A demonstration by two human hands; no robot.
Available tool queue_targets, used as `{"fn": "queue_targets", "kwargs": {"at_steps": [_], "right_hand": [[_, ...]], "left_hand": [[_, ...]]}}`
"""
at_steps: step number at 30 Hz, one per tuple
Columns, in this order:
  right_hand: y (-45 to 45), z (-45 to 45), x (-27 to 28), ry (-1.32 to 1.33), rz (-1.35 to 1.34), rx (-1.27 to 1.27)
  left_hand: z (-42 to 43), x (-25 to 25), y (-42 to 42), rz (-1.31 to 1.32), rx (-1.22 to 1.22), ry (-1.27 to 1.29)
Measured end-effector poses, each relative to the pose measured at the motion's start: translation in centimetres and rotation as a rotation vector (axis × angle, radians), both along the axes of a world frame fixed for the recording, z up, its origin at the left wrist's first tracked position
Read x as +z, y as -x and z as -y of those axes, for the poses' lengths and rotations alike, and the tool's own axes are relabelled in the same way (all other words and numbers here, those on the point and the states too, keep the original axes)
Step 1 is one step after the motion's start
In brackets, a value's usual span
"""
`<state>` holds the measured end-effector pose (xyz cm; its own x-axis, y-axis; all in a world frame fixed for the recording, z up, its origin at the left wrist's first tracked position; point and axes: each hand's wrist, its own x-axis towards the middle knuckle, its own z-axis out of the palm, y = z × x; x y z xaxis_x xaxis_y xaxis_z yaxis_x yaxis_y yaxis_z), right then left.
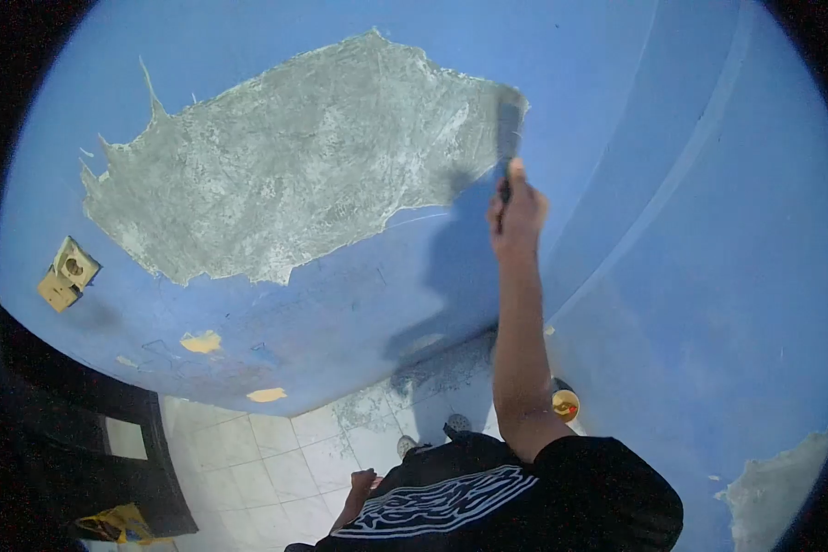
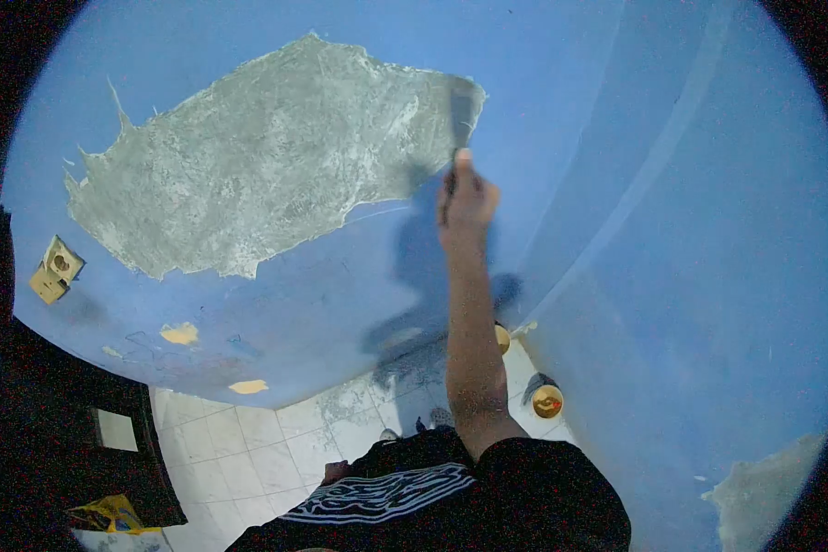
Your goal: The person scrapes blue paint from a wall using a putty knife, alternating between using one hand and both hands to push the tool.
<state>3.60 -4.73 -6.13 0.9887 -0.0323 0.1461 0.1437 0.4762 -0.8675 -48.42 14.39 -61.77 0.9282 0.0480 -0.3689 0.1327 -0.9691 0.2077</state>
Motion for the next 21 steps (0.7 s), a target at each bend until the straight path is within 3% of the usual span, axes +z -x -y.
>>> {"fn": "queue_targets", "kwargs": {"at_steps": [3,4,6,8,13,15,16,19,21], "right_hand": [[1.5,2.0,-0.3,-0.130,0.085,-0.042],[2.1,2.0,-0.3,-0.051,0.018,-0.040],[2.2,1.3,0.7,0.031,-0.056,-0.042],[0.8,-0.3,2.8,0.105,-0.083,0.073],[1.3,2.5,2.6,-0.089,-0.088,-0.038],[2.1,4.2,1.8,-0.078,-0.023,-0.085],[2.5,4.3,1.2,-0.080,-0.015,-0.087],[2.7,3.4,-0.6,-0.053,-0.063,-0.050],[1.1,2.0,-0.5,0.014,-0.108,0.096]], "left_hand": [[0.2,0.4,0.2,-0.098,0.106,0.032],[0.2,1.4,0.5,-0.121,0.111,0.071],[1.1,-1.4,3.1,-0.149,0.114,0.113],[1.5,-1.5,1.6,-0.185,0.075,-0.012],[1.4,-1.1,2.4,-0.127,-0.068,-0.021],[0.8,-0.3,0.8,-0.146,0.155,0.028],[-0.4,-0.6,2.7,0.029,0.103,0.056],[-0.2,-1.5,3.6,-0.200,0.143,-0.049],[-0.2,-1.4,1.8,0.101,0.118,0.070]]}}
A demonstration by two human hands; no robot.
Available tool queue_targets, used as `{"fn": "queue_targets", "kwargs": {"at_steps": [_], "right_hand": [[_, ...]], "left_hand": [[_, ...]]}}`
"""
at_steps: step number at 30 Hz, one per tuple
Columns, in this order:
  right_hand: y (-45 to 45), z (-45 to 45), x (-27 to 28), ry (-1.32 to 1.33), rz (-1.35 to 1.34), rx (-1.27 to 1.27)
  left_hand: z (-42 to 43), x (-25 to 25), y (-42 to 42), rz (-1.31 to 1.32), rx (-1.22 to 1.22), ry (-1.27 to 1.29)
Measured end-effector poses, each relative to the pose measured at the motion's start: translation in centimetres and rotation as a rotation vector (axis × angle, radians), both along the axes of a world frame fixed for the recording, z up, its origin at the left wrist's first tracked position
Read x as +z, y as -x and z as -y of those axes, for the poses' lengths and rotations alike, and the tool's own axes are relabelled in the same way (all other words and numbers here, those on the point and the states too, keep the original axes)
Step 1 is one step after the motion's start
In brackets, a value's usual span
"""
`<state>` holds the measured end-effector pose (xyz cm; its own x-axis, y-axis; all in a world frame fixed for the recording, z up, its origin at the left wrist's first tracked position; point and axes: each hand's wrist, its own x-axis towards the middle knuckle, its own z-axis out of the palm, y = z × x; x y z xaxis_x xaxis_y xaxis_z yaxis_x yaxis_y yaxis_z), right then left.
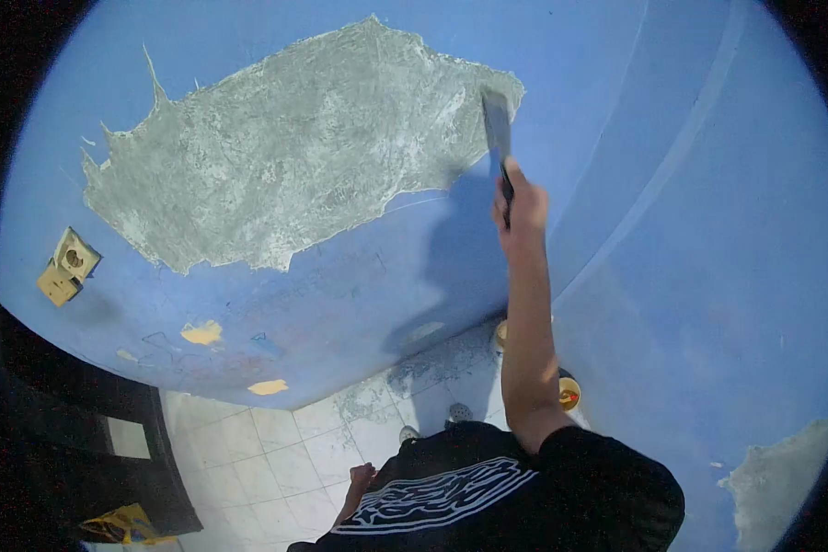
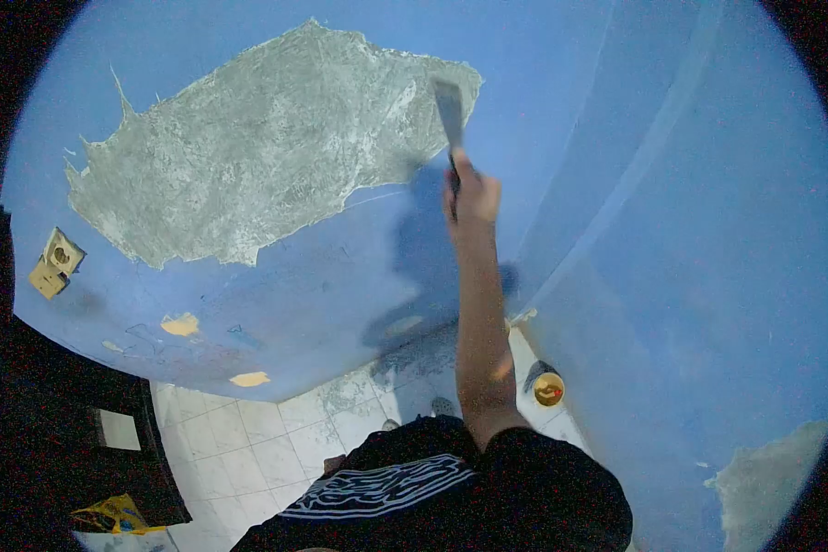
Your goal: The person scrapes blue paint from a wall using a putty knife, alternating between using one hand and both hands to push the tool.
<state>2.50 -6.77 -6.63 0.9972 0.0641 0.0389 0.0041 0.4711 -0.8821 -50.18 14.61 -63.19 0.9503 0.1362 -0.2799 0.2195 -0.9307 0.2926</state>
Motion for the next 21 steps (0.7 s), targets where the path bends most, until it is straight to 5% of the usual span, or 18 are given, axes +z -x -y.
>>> {"fn": "queue_targets", "kwargs": {"at_steps": [1,3,7,11,13,15,18,21], "right_hand": [[-0.7,-0.8,0.8,0.001,-0.009,0.000],[-1.0,-2.5,2.0,-0.072,0.019,0.015],[-0.7,-0.2,0.1,-0.003,0.021,-0.001],[0.7,1.3,-2.1,-0.113,0.208,0.092],[1.2,1.6,-2.6,-0.107,0.231,0.120],[1.6,1.4,-3.2,-0.031,0.188,0.043],[0.9,0.5,-4.4,-0.028,0.169,-0.075],[-0.6,-1.0,-0.8,-0.030,0.127,-0.066]], "left_hand": [[-0.1,0.4,-0.2,0.147,-0.140,-0.058],[0.3,0.5,-1.3,-0.096,0.005,-0.051],[-0.3,2.5,-2.3,-0.209,-0.116,-0.056],[0.0,1.3,-1.8,-0.135,0.078,0.107],[0.6,1.7,-1.5,-0.216,-0.066,-0.102],[1.7,0.5,-1.3,-0.182,0.041,-0.100],[1.7,0.8,-0.7,-0.241,-0.163,-0.089],[1.6,0.9,-0.8,-0.374,-0.090,-0.077]]}}
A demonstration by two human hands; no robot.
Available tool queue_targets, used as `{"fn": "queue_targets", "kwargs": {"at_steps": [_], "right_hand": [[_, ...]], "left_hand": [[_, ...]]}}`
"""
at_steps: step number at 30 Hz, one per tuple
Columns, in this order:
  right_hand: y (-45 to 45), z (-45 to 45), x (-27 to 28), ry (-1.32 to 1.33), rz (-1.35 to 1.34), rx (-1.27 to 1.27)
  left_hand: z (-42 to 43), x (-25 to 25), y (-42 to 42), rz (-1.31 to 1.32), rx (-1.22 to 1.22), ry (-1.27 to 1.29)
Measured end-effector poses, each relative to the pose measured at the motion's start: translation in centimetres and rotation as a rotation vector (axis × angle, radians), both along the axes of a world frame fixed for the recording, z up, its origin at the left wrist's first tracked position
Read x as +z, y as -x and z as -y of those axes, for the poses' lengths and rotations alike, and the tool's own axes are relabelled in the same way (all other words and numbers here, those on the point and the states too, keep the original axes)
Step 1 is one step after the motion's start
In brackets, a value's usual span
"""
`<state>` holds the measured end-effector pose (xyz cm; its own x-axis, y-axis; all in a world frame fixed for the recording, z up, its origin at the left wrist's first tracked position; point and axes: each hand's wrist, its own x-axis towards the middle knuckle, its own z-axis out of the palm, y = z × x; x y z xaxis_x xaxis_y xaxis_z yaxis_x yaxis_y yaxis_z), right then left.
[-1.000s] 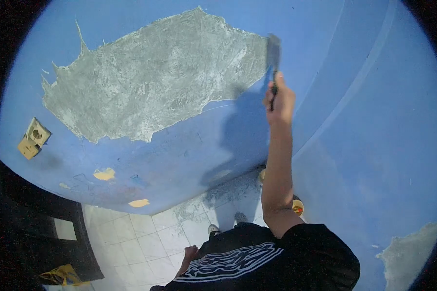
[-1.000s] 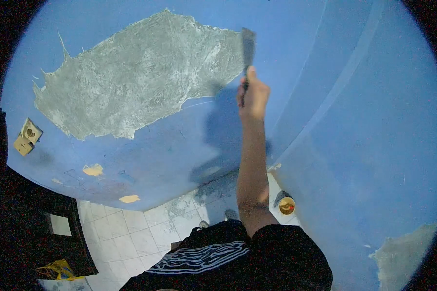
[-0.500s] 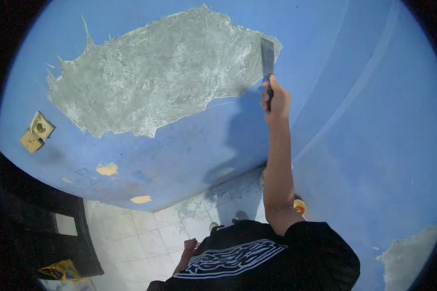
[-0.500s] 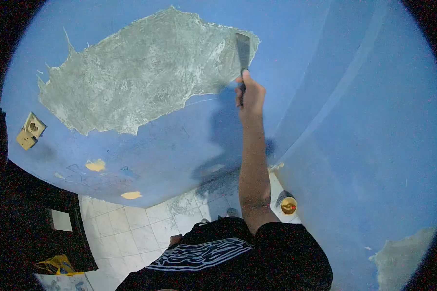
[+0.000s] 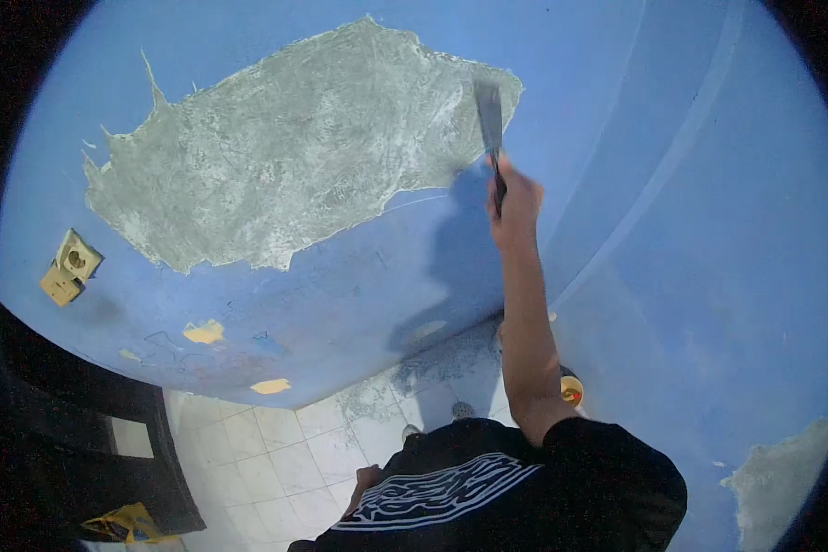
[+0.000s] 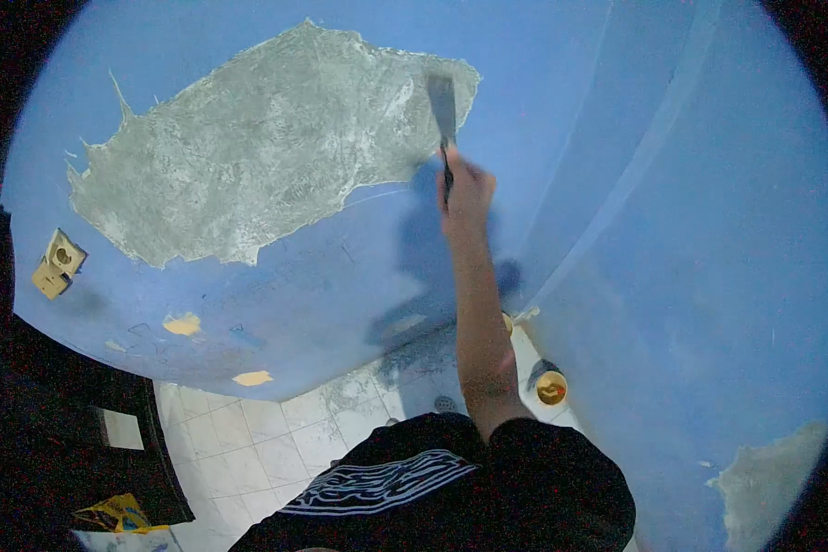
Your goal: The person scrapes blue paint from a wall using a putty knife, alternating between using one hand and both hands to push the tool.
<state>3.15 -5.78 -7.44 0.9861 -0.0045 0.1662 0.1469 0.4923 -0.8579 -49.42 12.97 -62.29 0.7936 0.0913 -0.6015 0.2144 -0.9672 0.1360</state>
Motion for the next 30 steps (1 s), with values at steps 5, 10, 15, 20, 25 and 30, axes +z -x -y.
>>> {"fn": "queue_targets", "kwargs": {"at_steps": [5,10,15,20,25,30], "right_hand": [[0.1,0.3,1.3,-0.085,-0.041,-0.015],[0.4,0.6,2.2,-0.127,-0.120,-0.007],[0.0,1.6,2.6,-0.097,-0.035,-0.064],[-0.2,1.5,2.6,-0.086,-0.043,-0.105],[-1.9,1.1,9.7,-0.137,0.172,-0.101],[2.2,2.6,7.8,-0.185,0.158,-0.125]], "left_hand": [[-0.6,1.6,0.0,0.125,0.150,-0.035],[-1.2,3.2,0.0,0.435,0.179,0.239],[-0.6,0.8,-0.6,0.192,0.169,0.145],[-0.5,0.6,-0.4,0.276,-0.046,0.121],[0.2,0.4,0.0,0.109,0.045,0.040],[-0.2,1.5,-0.2,0.169,-0.027,0.080]]}}
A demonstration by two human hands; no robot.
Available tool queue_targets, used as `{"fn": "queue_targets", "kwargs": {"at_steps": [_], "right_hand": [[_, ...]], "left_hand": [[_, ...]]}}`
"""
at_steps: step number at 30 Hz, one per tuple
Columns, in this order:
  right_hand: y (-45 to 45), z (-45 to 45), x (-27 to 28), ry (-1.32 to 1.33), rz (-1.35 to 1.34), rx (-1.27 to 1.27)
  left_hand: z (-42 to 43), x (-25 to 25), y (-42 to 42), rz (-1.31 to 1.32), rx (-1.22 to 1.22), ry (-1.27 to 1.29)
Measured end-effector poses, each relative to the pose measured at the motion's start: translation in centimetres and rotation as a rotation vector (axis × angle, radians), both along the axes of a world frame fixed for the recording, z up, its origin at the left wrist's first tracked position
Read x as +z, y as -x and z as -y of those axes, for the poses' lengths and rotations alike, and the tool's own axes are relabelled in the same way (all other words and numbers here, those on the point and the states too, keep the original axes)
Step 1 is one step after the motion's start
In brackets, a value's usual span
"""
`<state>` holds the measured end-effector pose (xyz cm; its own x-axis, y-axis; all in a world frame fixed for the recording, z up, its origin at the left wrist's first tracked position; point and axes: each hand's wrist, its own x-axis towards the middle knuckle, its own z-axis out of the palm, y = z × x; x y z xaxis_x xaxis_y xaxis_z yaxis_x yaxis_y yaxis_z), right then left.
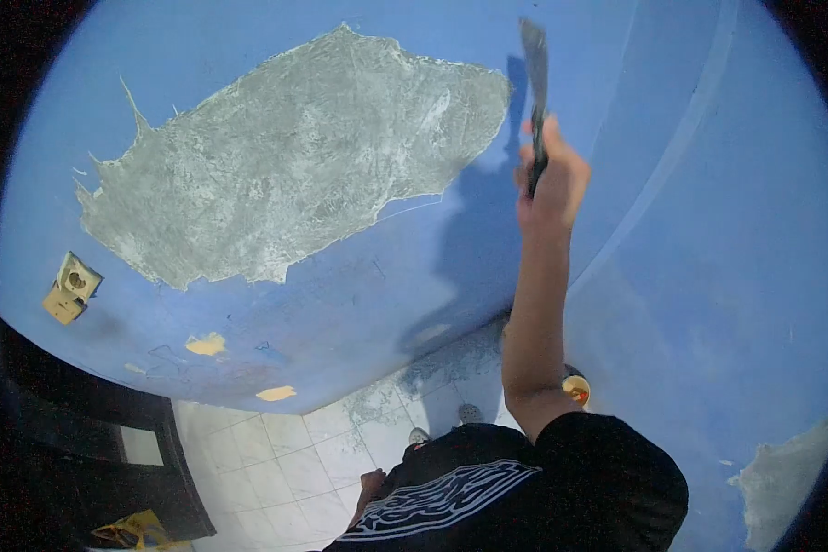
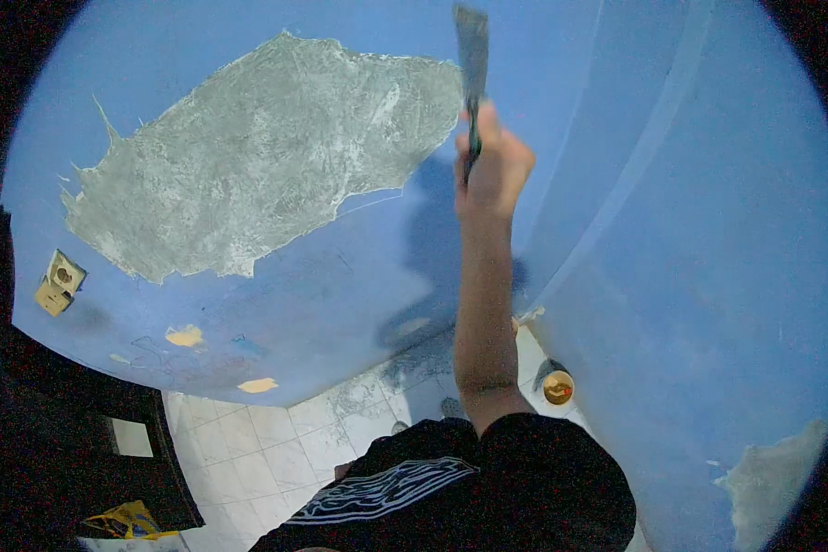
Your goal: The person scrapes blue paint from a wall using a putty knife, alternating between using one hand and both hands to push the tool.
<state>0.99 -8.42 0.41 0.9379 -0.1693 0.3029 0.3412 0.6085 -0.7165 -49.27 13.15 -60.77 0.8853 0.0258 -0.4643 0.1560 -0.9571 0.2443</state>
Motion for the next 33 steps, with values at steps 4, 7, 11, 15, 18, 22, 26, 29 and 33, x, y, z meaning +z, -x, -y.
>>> {"fn": "queue_targets", "kwargs": {"at_steps": [4,7,11,15,18,22,26,29,33], "right_hand": [[0.0,-1.2,-7.4,0.095,-0.170,0.028],[-1.9,-2.7,-7.8,0.137,-0.274,0.063],[-3.2,-3.4,-5.2,0.055,-0.187,0.071],[-2.1,-1.1,-8.1,0.056,-0.232,-0.009],[-2.2,-1.6,-8.4,0.122,-0.227,-0.043],[-3.8,-3.1,-5.9,0.161,-0.218,0.096],[-3.6,0.5,-6.9,0.043,-0.228,-0.033],[-1.8,1.4,-6.8,0.025,-0.123,-0.114],[-2.5,-1.9,-7.8,0.080,-0.235,-0.039]], "left_hand": [[0.6,-1.4,0.6,-0.098,0.097,-0.005],[1.7,-1.9,2.2,-0.136,0.185,-0.058],[1.4,-1.5,3.3,-0.128,0.183,-0.034],[-0.2,0.1,2.3,-0.114,0.179,-0.015],[-2.2,1.4,0.4,0.029,0.249,0.137],[-3.1,1.0,-0.5,-0.081,0.100,0.023],[-1.0,5.5,-1.4,-0.093,0.507,0.411],[-2.1,1.9,-0.5,0.003,0.096,-0.051],[0.0,0.1,1.6,0.078,0.085,-0.016]]}}
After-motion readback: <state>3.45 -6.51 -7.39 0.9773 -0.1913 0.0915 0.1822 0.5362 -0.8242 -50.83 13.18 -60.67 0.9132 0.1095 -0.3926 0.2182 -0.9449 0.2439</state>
